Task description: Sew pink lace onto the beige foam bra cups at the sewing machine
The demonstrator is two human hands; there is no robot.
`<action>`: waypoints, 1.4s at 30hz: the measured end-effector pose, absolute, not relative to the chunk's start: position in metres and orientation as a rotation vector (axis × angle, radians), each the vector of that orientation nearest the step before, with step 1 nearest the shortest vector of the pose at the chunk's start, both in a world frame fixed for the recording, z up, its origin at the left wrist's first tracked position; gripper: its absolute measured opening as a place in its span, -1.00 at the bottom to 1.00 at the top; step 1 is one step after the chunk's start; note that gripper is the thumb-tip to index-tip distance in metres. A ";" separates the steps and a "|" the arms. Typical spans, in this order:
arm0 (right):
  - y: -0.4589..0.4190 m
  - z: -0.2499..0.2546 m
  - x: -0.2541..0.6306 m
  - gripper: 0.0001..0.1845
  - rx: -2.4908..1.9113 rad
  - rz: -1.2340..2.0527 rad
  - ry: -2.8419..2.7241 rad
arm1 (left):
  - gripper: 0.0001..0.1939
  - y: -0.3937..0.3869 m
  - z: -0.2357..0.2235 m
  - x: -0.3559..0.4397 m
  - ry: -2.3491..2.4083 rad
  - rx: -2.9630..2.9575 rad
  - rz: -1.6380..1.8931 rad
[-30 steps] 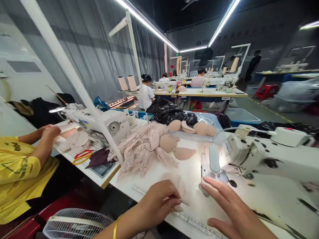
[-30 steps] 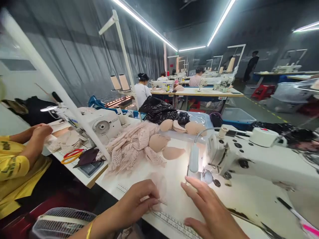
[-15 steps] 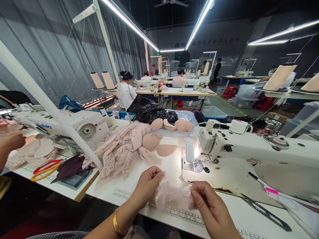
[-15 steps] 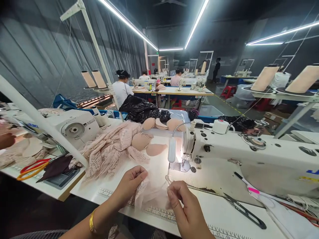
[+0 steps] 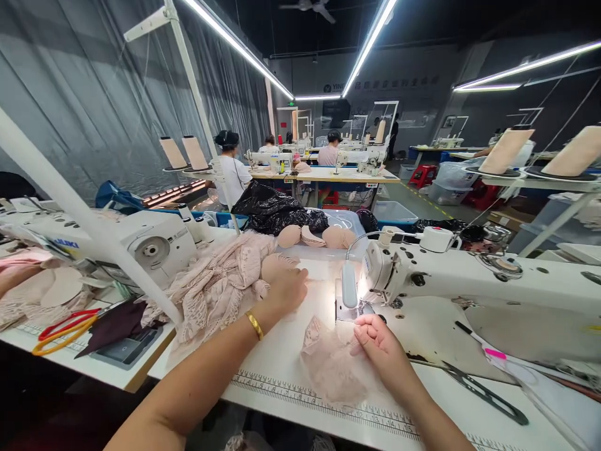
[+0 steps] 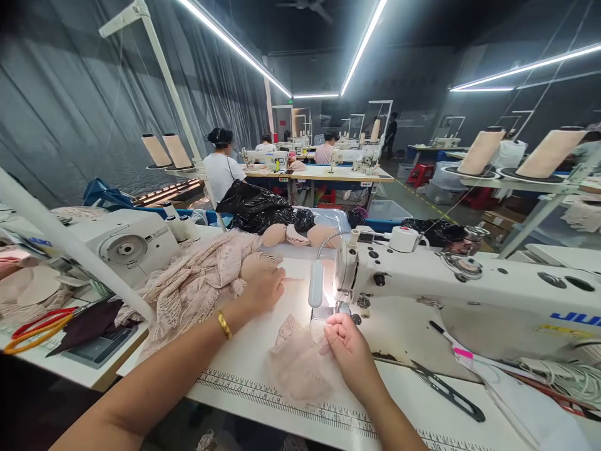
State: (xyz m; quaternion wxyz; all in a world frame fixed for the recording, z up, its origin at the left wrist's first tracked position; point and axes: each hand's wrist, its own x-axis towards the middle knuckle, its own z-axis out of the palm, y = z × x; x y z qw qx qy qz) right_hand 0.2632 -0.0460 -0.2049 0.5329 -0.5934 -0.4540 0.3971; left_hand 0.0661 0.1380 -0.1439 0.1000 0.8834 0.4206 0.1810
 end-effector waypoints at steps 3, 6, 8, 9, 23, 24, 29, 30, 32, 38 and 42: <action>-0.047 -0.205 0.266 -0.58 -1.397 0.968 -1.041 | -0.83 0.118 -0.124 0.052 1.232 2.488 0.620; -0.048 -0.203 0.269 -0.54 -1.373 0.992 -1.017 | -0.69 0.084 -0.107 0.035 1.039 2.186 0.532; -0.051 -0.201 0.269 -0.50 -1.356 1.002 -1.017 | -0.68 0.061 -0.104 0.029 0.953 2.002 0.451; -0.052 -0.200 0.268 -0.47 -1.345 1.002 -1.017 | -0.72 0.051 -0.105 0.029 0.943 1.971 0.424; -0.072 -0.183 0.257 -0.82 -1.293 0.692 -1.473 | -0.07 0.065 -0.109 0.055 0.421 2.301 0.103; -0.073 -0.177 0.258 -0.84 -1.275 0.627 -1.547 | -0.06 0.071 -0.106 0.058 0.386 2.235 0.001; -0.069 -0.153 0.259 -0.67 -1.130 0.114 -1.703 | -0.79 0.082 -0.099 0.061 0.537 2.176 -0.039; -0.066 -0.152 0.258 -0.63 -1.098 0.016 -1.700 | -0.85 0.082 -0.102 0.059 0.553 2.232 0.082; -0.058 -0.155 0.255 -0.60 -1.068 -0.130 -1.676 | -0.85 0.081 -0.113 0.055 0.502 2.450 0.447; -0.035 -0.191 0.265 -0.69 -1.220 -0.408 -1.894 | -0.79 0.076 -0.165 0.048 0.098 3.159 0.979; -0.025 -0.211 0.288 -0.59 -1.197 -0.473 -2.096 | -0.78 0.071 -0.177 0.060 0.037 3.265 0.516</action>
